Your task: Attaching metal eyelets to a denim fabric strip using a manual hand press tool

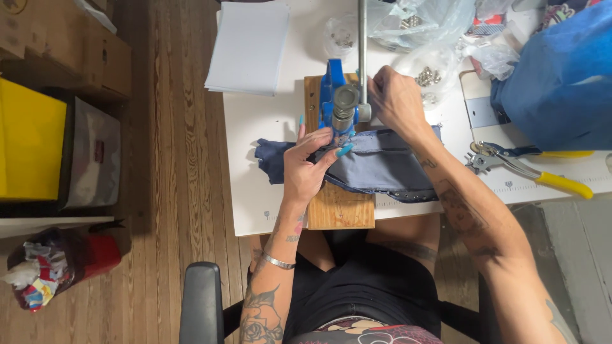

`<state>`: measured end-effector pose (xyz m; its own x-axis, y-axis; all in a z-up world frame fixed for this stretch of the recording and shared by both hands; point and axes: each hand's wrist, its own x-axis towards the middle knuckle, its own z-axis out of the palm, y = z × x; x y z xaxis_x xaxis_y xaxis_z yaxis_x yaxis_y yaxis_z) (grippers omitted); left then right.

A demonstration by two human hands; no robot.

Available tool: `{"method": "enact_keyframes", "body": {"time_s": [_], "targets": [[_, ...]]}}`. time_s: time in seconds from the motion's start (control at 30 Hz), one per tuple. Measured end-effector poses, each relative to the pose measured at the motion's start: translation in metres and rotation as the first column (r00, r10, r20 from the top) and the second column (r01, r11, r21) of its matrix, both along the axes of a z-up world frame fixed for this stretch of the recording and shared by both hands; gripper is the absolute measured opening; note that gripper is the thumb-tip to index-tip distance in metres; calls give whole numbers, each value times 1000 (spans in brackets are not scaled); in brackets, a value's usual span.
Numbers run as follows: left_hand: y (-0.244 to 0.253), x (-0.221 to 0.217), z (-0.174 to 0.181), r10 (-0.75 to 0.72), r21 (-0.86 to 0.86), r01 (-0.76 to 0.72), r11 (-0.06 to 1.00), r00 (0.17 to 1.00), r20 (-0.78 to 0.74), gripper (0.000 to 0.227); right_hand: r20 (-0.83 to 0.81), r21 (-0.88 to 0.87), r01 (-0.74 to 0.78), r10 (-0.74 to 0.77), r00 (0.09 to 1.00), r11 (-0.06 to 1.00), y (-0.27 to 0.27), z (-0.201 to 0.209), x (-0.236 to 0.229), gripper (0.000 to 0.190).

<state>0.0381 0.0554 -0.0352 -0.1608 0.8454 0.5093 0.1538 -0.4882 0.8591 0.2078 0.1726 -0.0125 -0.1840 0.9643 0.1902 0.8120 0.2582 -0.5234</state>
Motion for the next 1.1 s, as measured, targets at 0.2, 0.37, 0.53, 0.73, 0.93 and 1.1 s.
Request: {"method": "enact_keyframes", "body": {"time_s": [0.2, 0.37, 0.53, 0.73, 0.93, 1.1], "targets": [[-2, 0, 3, 11, -16, -12, 1000, 1000, -5, 21, -7, -29, -1, 1, 1000, 1000, -15, 4, -6, 35], [-3, 0, 6, 14, -11, -14, 1000, 1000, -2, 21, -2, -87, 10, -11, 1000, 996, -26, 17, -5, 22], [-3, 0, 8, 13, 2, -13, 1000, 1000, 13, 21, 3, -181, 31, -31, 1000, 983, -27, 14, 0, 29], [-9, 1, 16, 10, 4, -10, 1000, 999, 39, 21, -37, -229, 36, -45, 998, 973, -30, 17, 2, 38], [-10, 2, 19, 3, 10, -3, 1000, 999, 42, 21, 40, -201, 4, 4, 999, 980, -24, -2, 3, 28], [-10, 1, 19, -10, 0, 10, 1000, 999, 43, 20, 28, -209, -49, 56, 998, 977, -20, -1, 6, 21]]}}
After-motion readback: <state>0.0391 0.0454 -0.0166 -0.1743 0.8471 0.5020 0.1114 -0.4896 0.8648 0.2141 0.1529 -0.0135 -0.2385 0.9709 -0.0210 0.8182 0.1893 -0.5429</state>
